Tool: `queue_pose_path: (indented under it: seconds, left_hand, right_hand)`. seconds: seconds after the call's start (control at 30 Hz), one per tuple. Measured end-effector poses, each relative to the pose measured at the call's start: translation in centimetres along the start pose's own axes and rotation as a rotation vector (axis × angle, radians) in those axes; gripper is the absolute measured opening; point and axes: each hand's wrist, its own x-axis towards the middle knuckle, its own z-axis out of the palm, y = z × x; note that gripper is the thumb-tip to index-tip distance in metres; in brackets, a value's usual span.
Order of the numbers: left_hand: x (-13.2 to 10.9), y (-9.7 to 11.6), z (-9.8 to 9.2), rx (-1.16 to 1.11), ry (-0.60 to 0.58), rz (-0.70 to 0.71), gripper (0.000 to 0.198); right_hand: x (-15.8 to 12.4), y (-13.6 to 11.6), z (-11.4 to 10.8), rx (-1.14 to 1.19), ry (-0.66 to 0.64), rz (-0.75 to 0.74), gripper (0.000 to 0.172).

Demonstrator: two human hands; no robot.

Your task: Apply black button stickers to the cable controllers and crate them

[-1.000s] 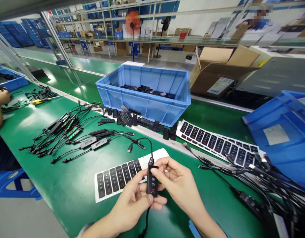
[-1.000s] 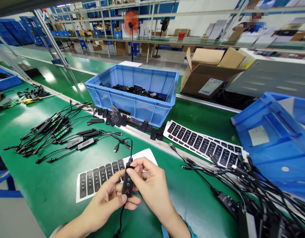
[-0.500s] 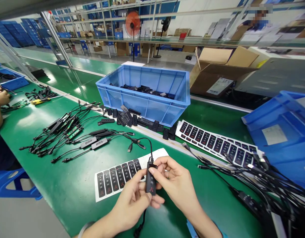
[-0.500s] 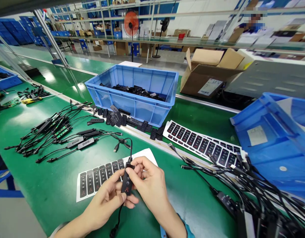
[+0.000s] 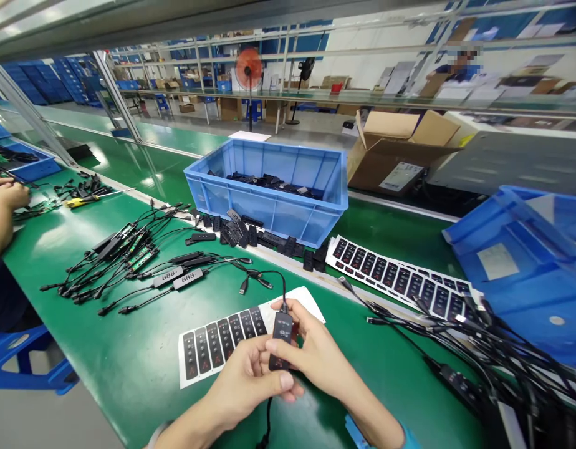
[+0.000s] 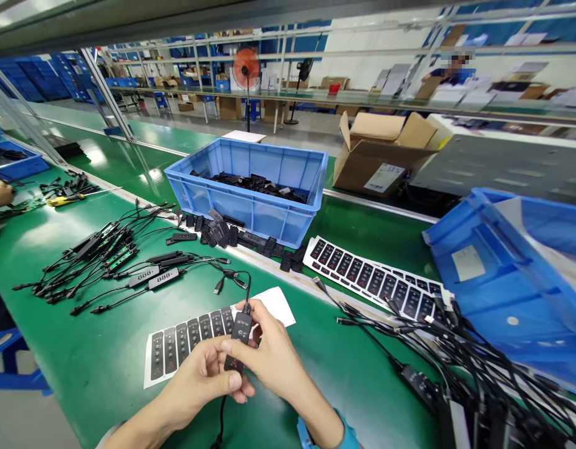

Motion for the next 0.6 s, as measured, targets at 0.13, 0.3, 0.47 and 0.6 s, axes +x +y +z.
queue_pose_path:
  seconds: [0.13, 0.3, 0.47, 0.6]
  left_hand:
    - [0.3, -0.6, -0.1, 0.034, 0.081, -0.016, 0.045]
    - [0.4, -1.0, -0.2, 0.130, 0.079, 0.029, 0.049]
    - [-0.7, -1.0, -1.3, 0.671, 0.031, 0.192, 0.052]
    - [-2.3, -1.2, -4.5, 1.399, 0.012, 0.362, 0.046]
  right_hand:
    - [0.7, 1.3, -0.2, -0.060, 0.068, -0.014, 0.032]
    - [0.5, 1.5, 0.1, -0.078, 0.057, -0.087, 0.044]
    - [-1.2, -0.8, -2.0, -0.155, 0.267, -0.192, 0.042]
    - [-5.6, -3.1, -8.5, -0.349, 0.646, -0.128, 0.047]
